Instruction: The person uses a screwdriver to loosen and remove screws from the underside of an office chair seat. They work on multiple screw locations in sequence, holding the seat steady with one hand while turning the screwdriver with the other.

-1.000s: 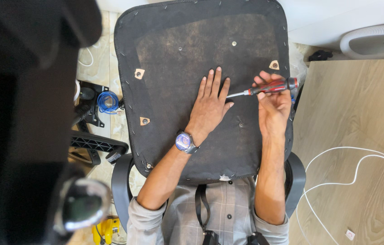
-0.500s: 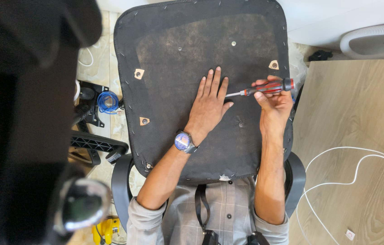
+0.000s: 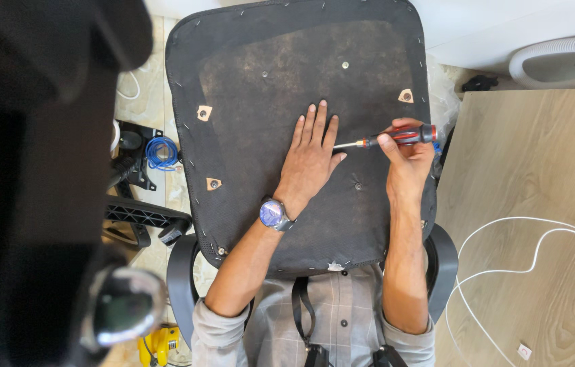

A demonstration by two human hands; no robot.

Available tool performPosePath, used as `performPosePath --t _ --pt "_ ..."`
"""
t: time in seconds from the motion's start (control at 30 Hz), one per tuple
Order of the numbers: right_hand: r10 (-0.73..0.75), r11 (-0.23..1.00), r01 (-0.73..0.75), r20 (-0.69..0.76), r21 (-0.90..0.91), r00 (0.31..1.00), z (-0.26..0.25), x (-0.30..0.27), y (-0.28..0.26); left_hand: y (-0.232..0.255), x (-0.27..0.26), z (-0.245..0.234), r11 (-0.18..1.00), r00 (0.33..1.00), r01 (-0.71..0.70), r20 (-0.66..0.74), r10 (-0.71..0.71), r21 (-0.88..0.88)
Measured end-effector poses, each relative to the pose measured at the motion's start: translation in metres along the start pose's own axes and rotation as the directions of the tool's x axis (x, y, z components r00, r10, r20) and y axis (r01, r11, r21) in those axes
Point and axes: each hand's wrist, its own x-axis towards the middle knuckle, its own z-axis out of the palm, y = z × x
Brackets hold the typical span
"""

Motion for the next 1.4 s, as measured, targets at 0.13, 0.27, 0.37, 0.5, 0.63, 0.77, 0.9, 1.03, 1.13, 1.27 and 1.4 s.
performPosePath --t 0.13,0.27,0.37,0.5,0.63,0.77,0.9,1.03,1.13,1.27,1.4 --pt "0.067 0.961 -0.086 0.084 0.262 0.994 0.002 -0.002 -0.009 0.004 -0.001 -0.002 1.0 1.0 0.009 0.01 -0.009 0.03" --pt "0.107 0.96 -0.121 0.071 0.251 0.992 0.001 0.001 -0.01 0.01 -0.003 -0.001 0.999 1.0 0.014 -0.015 -0.014 0.051" --pt "0.096 0.976 -0.103 0.042 0.194 0.994 -0.01 0.001 0.0 0.016 -0.004 0.002 0.997 0.999 0.024 -0.027 -0.022 0.074" --pt "0.049 0.986 -0.056 0.049 0.159 0.998 -0.019 -0.002 0.009 0.022 -0.006 0.004 0.991 0.999 0.026 -0.046 -0.02 0.128" --pt "0.065 0.923 -0.113 0.143 0.367 0.988 -0.02 -0.002 0.003 0.027 -0.006 0.005 0.99 0.998 0.04 -0.048 -0.034 0.136" --pt "0.082 0.926 -0.141 0.178 0.349 0.981 -0.017 -0.001 0.0 0.028 -0.006 0.001 0.992 0.998 0.05 -0.034 -0.047 0.119" --pt "0.006 0.96 -0.047 0.149 0.275 0.989 -0.022 -0.001 0.014 0.028 -0.006 0.0 0.993 0.998 0.053 -0.033 -0.05 0.105" --pt "0.031 0.956 -0.057 0.095 0.288 0.995 -0.026 -0.002 0.019 0.029 -0.007 0.0 0.991 0.998 0.035 -0.048 -0.029 0.132" --pt "0.061 0.903 -0.116 0.143 0.415 0.988 -0.025 -0.001 0.011 0.029 -0.008 0.002 0.989 0.999 0.031 -0.032 -0.027 0.142" --pt "0.008 0.938 -0.041 0.098 0.345 0.995 -0.018 -0.003 0.0 0.029 -0.01 0.005 0.988 0.999 0.028 -0.023 -0.025 0.149" --pt "-0.125 0.964 0.094 0.11 0.25 0.986 -0.016 -0.006 -0.004 0.026 -0.009 0.006 0.988 0.999 0.006 -0.042 0.0 0.153"
